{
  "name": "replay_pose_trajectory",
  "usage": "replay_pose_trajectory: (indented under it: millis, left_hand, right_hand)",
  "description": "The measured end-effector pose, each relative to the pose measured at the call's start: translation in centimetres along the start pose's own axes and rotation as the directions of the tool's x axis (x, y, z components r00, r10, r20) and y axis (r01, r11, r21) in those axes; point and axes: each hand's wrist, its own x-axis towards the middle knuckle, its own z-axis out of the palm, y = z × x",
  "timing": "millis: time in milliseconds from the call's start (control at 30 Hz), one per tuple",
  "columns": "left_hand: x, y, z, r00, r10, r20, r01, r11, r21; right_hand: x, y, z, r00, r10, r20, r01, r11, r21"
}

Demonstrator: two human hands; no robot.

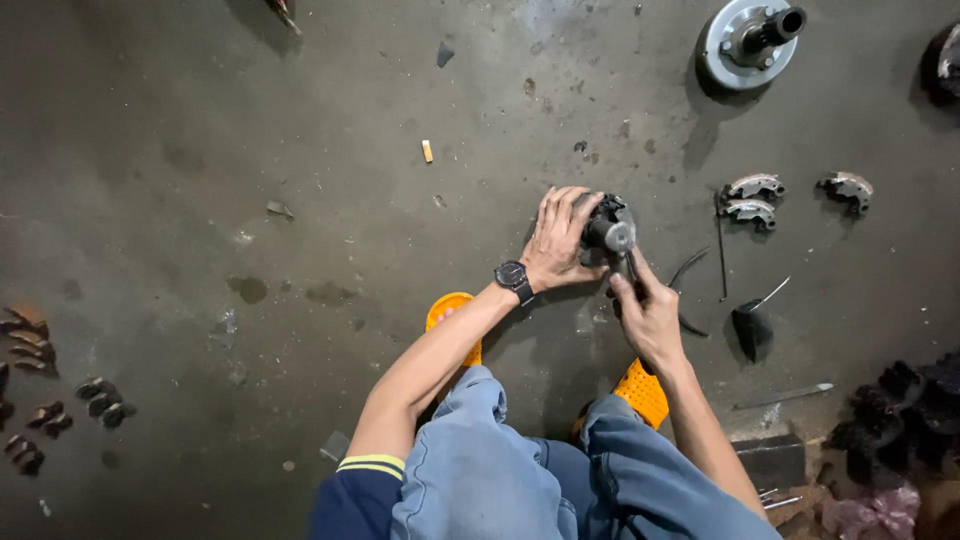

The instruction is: The person sits on the floor and assembles a mechanical component using pliers, a hammer, and a screwdriver. They remove and reattach parts, adjust components, and secure them with tools.

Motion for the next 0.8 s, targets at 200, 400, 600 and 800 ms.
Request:
replay_pose_trajectory:
  millis: [200,400,600,800]
  left_hand:
    - [-0.4,-0.2,0.1,1.000,-0.013,0.021,0.014,0.999,-0.044]
    - [0.3,-0.2,-0.1,1.000,0.023,0.022,-0.022,0.999,-0.047]
    - [1.1,1.0,-1.1,0.999,0.046,-0.024,-0.048,0.997,-0.057]
    - [2.7,0.4,-0.8,0.996,0.084,-0.042,-0.088,0.993,-0.083]
  right_hand:
    - [-0.4,-1.9,-0.3,0.994,0.112,-0.009,-0.109,0.980,0.164]
    - [0.8,-1.9,-0.3,0.996,0.093,0.013,-0.094,0.992,0.082]
    - [0.8,-1.1,-0.1,0.992,0.126,0.011,-0.126,0.986,0.112]
    - [-0.9,0.7,-0.7,0.991,0.104,-0.086,-0.083,0.973,0.217]
